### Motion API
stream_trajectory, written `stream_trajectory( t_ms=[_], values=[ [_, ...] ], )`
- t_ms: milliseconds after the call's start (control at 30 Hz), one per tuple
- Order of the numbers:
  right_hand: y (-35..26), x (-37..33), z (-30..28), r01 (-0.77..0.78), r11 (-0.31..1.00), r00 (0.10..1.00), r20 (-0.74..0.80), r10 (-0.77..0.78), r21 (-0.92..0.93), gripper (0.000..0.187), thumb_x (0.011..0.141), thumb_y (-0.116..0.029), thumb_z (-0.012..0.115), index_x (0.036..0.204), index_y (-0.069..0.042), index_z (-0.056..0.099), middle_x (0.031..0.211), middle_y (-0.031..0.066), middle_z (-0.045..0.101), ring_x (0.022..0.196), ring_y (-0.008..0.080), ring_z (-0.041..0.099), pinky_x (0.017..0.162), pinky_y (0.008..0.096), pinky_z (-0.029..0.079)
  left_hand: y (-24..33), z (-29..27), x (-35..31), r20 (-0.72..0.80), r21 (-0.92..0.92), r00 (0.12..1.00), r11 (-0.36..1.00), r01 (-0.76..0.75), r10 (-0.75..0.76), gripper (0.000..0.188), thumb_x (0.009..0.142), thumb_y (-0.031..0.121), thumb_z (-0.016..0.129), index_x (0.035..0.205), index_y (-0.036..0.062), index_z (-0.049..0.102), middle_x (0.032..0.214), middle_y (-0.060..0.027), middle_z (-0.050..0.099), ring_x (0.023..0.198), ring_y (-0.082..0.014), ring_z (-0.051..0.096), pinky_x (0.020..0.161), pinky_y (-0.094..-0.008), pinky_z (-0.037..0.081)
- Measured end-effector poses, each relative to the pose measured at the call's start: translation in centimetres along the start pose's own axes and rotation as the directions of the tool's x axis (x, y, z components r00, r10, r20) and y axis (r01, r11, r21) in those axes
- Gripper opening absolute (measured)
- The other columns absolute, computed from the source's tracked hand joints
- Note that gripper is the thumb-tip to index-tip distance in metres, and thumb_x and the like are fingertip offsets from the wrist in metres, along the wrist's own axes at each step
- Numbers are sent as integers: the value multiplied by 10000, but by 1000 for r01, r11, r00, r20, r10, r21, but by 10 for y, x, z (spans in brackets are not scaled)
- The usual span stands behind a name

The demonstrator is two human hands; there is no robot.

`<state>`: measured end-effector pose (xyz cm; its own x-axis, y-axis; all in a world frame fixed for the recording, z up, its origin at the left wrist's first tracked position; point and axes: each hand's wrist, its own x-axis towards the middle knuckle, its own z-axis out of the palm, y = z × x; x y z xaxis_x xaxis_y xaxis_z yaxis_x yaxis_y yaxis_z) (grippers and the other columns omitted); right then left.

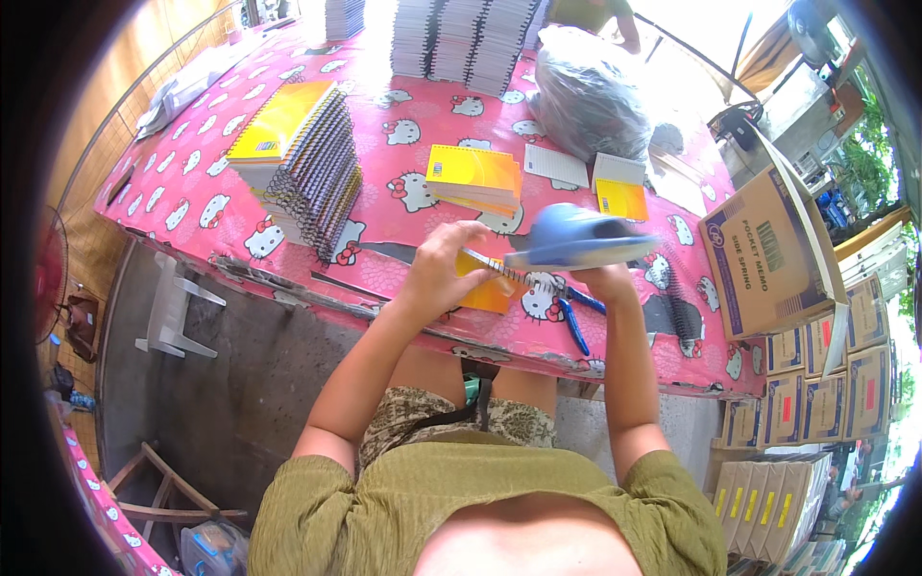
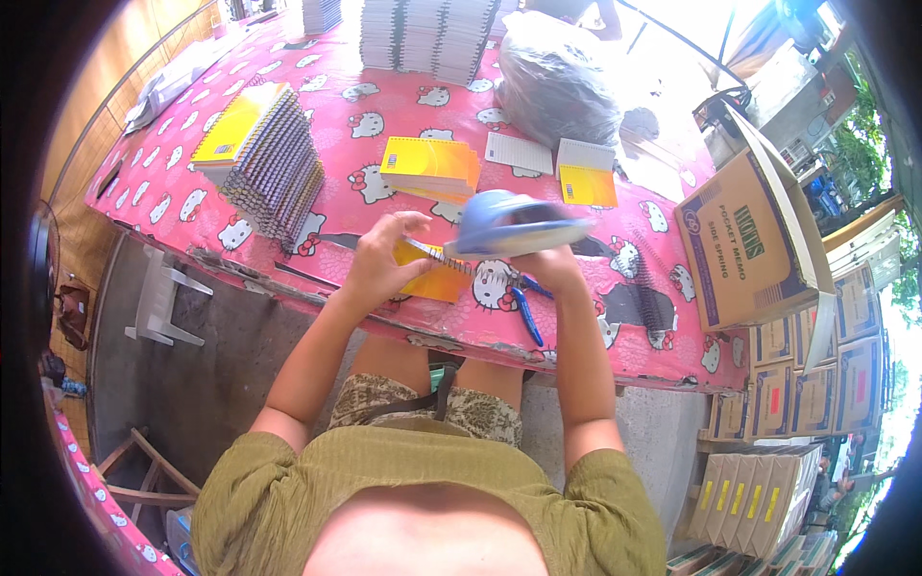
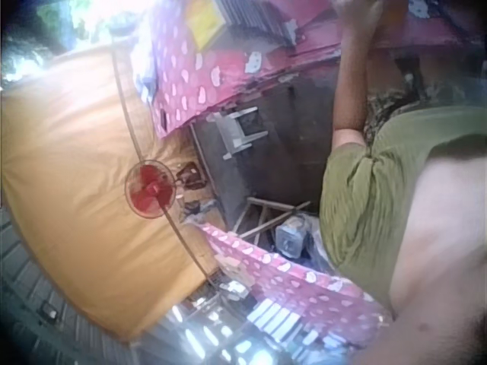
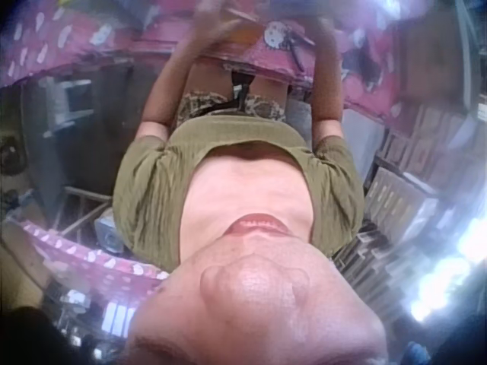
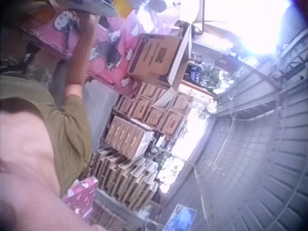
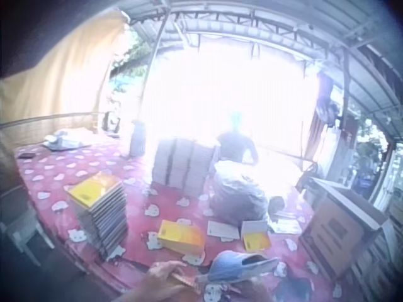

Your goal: The person binds spiral notebooks by threading a plastic coil through the pre-punched holes of each notebook and then using a pair of pliers to trim the excess coil.

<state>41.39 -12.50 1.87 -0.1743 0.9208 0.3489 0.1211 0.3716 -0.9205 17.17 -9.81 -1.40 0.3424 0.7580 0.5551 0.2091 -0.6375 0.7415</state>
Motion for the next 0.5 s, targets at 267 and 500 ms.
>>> stream_trajectory(
  t_ms=[267,500],
  values=[
    [10,22,14,-164,899,986,-56,155,-407,356,643,-75,691,978,-54,570,849,171,659,793,338,654,669,402,487,-29,-11,-13,-96,-395,957,893,216,-273,383,742,-46,727,1104,7,612,1020,-62,653,937,-120,632,800,-260,537],
    [11,37,21,-103,871,989,47,143,-479,403,644,-123,746,982,-59,536,798,140,635,776,284,657,653,411,486,-47,-21,-19,-24,-601,928,748,283,-371,311,800,-97,653,1104,-33,650,988,-96,693,880,-122,651,788,-256,557]
  ],
)
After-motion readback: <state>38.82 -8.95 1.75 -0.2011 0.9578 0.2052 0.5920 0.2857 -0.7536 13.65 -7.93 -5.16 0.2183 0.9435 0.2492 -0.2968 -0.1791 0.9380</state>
